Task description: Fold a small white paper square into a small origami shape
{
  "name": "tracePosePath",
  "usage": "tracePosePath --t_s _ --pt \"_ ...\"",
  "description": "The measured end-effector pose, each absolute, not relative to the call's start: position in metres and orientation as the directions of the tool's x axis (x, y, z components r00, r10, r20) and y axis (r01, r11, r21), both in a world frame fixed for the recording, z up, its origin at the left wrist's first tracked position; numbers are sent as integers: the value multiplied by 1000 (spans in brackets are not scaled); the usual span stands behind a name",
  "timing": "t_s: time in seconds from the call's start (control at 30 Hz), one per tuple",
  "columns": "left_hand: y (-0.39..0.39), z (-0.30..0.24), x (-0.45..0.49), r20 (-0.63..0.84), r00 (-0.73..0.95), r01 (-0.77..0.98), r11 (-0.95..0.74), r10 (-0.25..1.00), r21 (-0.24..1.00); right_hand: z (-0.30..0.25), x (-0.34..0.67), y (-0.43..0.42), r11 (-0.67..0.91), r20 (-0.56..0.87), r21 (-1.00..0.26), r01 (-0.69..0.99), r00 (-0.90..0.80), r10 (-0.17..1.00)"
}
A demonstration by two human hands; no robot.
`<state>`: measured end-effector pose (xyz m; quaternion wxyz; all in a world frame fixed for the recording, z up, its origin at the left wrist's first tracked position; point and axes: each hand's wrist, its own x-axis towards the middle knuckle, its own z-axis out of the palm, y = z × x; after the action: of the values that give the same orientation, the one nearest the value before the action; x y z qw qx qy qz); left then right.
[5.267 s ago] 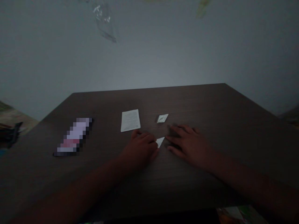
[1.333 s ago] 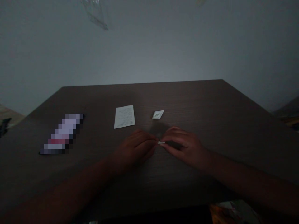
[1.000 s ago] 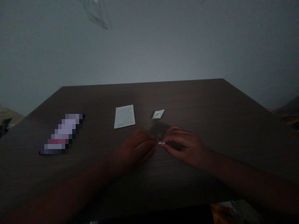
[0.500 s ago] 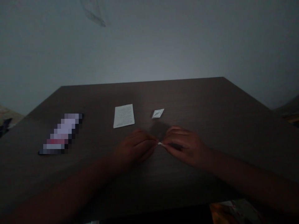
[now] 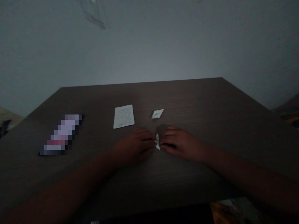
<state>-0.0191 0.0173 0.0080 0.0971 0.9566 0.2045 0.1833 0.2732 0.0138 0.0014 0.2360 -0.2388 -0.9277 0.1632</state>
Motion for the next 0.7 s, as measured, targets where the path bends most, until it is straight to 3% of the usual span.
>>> tracePosePath --t_s 0.4,0.7 --pt "14 21 -11 187 863 377 -845 469 380 -10 268 8 779 332 -440 446 -726 603" --pt "9 23 -11 197 858 389 -851 474 353 2 266 1 713 259 -495 497 -699 667"
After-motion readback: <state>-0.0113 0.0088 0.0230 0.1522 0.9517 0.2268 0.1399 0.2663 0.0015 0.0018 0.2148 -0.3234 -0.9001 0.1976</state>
